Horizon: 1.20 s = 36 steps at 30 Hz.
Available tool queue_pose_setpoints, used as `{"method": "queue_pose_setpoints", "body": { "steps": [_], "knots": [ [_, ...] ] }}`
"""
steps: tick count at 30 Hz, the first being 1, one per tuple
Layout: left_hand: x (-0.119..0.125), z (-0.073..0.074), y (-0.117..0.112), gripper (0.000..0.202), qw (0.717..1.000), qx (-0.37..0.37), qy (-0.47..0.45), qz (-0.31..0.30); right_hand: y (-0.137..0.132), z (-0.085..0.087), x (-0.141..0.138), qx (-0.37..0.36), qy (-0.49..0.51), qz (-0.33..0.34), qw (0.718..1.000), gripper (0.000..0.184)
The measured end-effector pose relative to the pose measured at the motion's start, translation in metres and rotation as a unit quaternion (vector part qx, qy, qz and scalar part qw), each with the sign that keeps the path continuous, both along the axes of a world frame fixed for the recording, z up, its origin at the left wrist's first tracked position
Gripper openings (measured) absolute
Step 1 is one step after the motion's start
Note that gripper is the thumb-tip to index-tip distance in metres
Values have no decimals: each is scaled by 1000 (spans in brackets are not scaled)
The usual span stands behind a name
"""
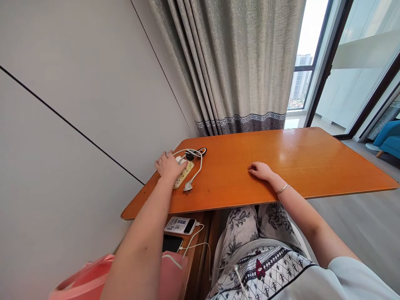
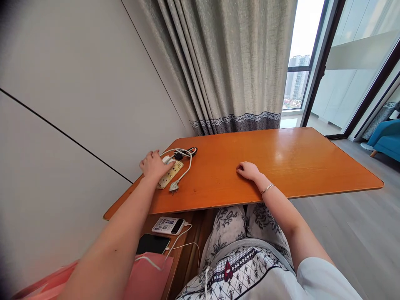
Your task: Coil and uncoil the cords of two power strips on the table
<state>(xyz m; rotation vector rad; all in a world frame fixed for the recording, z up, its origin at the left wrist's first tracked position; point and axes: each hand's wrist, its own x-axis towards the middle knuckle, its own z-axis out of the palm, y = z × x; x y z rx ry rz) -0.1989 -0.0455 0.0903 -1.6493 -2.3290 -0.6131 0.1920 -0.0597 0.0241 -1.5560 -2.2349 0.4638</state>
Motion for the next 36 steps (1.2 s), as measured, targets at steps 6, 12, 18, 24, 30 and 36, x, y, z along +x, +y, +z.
{"method": "queue_pose_setpoints", "body": {
  "steps": [6,12,18,24,30,36],
  "knots": [
    [-38,-13,9,115,980,-121,-142,66,-1,1,1,-3,-1,1,1000,19],
    [-39,-26,21,103,975,-206,-71,37,0,0,1,-1,-5,0,1000,19],
    [-35,-26,15,90,980,-184,-64,36,1,-1,1,-1,-6,-1,1000,18],
    [-21,-25,13,85,984,-148,-94,32,2,-3,1,-2,-3,-2,1000,18],
    [18,-14,16,86,987,-113,-113,-32,3,-3,0,1,8,-5,1000,18],
    [90,-11,10,83,971,-114,-129,-165,3,-5,-1,27,52,-22,998,15]
  ]
}}
